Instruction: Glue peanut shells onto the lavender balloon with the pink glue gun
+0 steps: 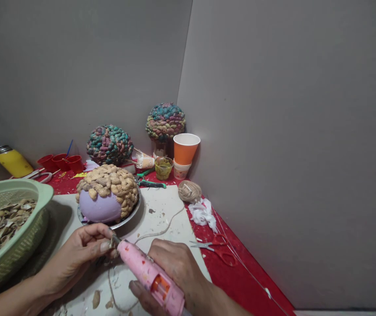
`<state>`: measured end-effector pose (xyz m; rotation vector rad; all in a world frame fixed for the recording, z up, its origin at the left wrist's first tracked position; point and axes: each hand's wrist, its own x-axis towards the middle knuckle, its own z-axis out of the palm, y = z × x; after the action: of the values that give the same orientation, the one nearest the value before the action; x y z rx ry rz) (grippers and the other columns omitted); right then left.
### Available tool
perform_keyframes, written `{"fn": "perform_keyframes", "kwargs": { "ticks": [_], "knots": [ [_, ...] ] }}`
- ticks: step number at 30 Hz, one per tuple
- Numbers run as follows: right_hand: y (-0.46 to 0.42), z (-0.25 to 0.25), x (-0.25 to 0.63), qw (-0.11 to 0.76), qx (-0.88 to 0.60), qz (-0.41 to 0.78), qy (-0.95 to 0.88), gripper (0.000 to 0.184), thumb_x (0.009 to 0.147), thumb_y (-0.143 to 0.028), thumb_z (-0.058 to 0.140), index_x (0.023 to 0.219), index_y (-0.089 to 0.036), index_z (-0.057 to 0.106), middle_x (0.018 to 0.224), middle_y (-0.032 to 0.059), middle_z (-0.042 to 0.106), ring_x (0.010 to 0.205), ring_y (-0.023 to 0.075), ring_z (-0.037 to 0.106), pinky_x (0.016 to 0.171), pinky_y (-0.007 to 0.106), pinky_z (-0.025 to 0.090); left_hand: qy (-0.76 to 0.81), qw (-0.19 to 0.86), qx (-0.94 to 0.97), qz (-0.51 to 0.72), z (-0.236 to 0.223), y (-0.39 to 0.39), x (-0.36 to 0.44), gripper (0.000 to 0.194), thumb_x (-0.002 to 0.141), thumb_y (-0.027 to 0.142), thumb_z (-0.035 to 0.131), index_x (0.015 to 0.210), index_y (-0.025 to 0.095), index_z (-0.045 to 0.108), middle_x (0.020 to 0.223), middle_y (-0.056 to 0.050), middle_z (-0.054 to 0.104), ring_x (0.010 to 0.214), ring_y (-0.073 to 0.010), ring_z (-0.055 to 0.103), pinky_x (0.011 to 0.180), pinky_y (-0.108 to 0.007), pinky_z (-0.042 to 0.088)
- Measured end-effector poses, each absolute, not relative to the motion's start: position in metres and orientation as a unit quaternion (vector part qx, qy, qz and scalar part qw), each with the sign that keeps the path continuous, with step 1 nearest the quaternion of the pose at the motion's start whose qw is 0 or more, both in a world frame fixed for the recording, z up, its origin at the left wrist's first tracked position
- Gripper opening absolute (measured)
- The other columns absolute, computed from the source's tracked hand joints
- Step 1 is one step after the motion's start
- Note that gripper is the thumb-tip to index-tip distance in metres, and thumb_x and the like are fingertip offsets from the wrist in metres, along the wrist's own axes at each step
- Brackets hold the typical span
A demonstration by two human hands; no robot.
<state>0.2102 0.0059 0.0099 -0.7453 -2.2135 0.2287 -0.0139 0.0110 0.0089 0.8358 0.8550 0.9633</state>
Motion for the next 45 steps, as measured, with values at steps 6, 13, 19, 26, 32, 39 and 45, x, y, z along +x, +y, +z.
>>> {"fn": "perform_keyframes", "kwargs": {
  "ticks": [6,13,19,26,32,39,45],
  "knots": [
    [0.0057,0.0099,0.2098,0.403,-0.293,0.091,-0.862,0.034,0.09,-0.036,0.047,0.06,-0.022,0.039,0.05,-0.0028,0.042,0.044,0.0108,0.037,0.041,0.025,0.027,0.383,0.724,0.377,0.432,0.0077,0.0117,-0.0145,0.025,0.068,0.028,0.084,0.083,0.014,0.07,0.07,-0.004,0.071,0.066,-0.0123,0.062,0.067,-0.023,0.045],
    [0.0059,0.0105,0.2095,0.404,-0.29,0.066,-0.865,0.035,0.093,-0.035,0.045,0.061,-0.021,0.042,0.052,-0.0033,0.043,0.044,0.0103,0.038,0.041,0.024,0.026,0.381,0.726,0.368,0.44,0.0094,0.0113,-0.0139,0.023,0.069,0.026,0.083,0.081,0.013,0.07,0.07,-0.004,0.07,0.066,-0.0128,0.061,0.066,-0.024,0.045],
    [0.004,0.013,0.2096,0.386,-0.304,0.069,-0.868,0.037,0.095,-0.036,0.042,0.061,-0.02,0.043,0.053,-0.0028,0.043,0.045,0.01,0.039,0.043,0.023,0.027,0.376,0.729,0.37,0.436,0.0091,0.0116,-0.0142,0.019,0.071,0.024,0.081,0.082,0.014,0.07,0.071,-0.004,0.069,0.068,-0.0131,0.06,0.068,-0.025,0.045],
    [0.0065,0.0123,0.2089,0.404,-0.285,0.04,-0.868,0.038,0.096,-0.036,0.04,0.061,-0.02,0.041,0.051,-0.0034,0.043,0.044,0.0097,0.038,0.042,0.023,0.027,0.366,0.736,0.366,0.437,0.0088,0.0113,-0.0154,0.018,0.072,0.023,0.08,0.083,0.014,0.07,0.069,-0.003,0.068,0.066,-0.0127,0.06,0.067,-0.024,0.045],
    [0.0056,0.0088,0.2101,0.387,-0.302,0.059,-0.869,0.036,0.094,-0.035,0.042,0.061,-0.021,0.04,0.053,-0.0032,0.043,0.045,0.0098,0.039,0.044,0.023,0.027,0.362,0.74,0.361,0.438,0.0073,0.011,-0.0161,0.017,0.072,0.022,0.08,0.083,0.014,0.07,0.071,-0.003,0.069,0.067,-0.013,0.062,0.068,-0.024,0.046],
    [0.0057,0.006,0.2111,0.409,-0.287,0.06,-0.864,0.037,0.094,-0.037,0.045,0.061,-0.021,0.039,0.052,-0.0042,0.041,0.044,0.0098,0.037,0.043,0.025,0.026,0.362,0.741,0.354,0.441,0.0088,0.0111,-0.0156,0.016,0.072,0.021,0.08,0.083,0.014,0.07,0.072,-0.004,0.07,0.067,-0.0128,0.063,0.069,-0.023,0.048],
    [0.0043,0.0069,0.2111,0.395,-0.293,0.059,-0.868,0.036,0.094,-0.036,0.043,0.061,-0.021,0.04,0.052,-0.0033,0.042,0.044,0.0107,0.037,0.042,0.026,0.026,0.372,0.738,0.349,0.442,0.0099,0.0104,-0.015,0.019,0.071,0.022,0.081,0.083,0.014,0.07,0.073,-0.004,0.07,0.068,-0.0132,0.064,0.069,-0.024,0.049]
  ]
}}
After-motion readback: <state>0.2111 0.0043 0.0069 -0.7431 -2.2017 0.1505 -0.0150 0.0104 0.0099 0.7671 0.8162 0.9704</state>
